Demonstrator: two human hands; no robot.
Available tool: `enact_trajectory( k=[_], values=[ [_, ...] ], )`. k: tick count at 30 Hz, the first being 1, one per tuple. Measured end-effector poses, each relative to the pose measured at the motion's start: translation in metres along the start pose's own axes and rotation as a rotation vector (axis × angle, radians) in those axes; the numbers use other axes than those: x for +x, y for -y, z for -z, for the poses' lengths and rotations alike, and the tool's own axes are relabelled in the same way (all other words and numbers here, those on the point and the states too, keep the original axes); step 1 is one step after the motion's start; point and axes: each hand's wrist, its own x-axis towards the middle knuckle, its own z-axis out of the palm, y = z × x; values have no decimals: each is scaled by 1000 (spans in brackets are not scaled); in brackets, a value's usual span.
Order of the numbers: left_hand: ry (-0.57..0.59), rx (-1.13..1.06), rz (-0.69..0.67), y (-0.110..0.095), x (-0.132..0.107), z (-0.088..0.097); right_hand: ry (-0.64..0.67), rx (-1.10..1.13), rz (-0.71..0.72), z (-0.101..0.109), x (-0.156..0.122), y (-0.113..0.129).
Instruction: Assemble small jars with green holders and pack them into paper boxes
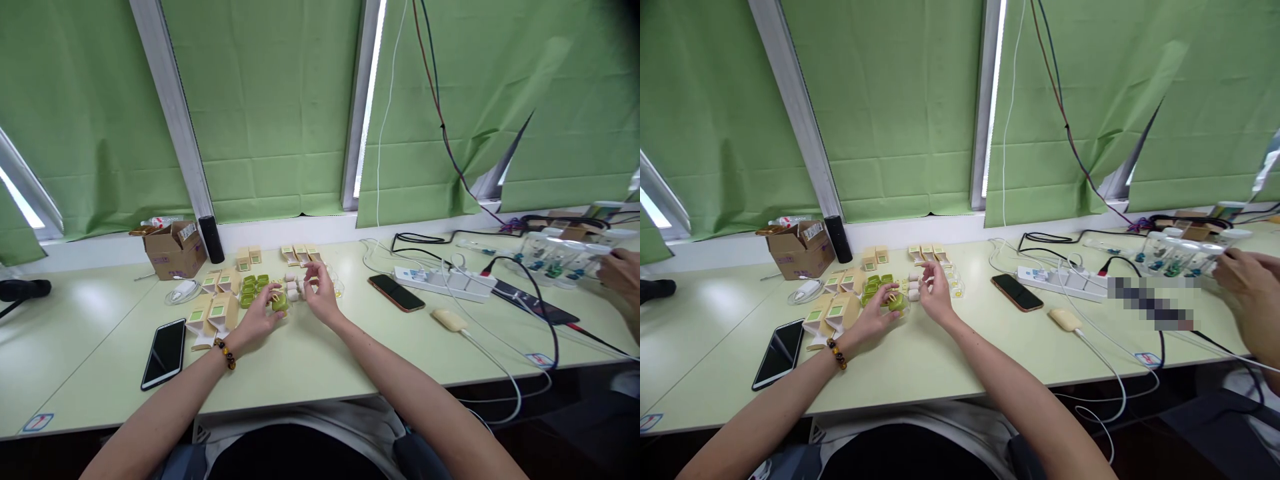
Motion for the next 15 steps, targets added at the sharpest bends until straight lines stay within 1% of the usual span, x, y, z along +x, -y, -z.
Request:
enact_trajectory(
  k=[3,5,7,10,15],
  values=[
    [70,170,-78,-7,-6,-1,-36,-57,-52,0,2,-5],
    [129,304,-56,-14,-8,-2,-13,-80,-71,-2,0,-7],
    [195,406,5,-21,-10,-3,18,-92,-76,-4,-1,-9],
    [254,469,60,-26,-11,-3,46,-108,-73,-5,-3,-11],
    [269,479,68,-24,-10,-4,50,-133,-68,-5,-3,-13]
  ],
)
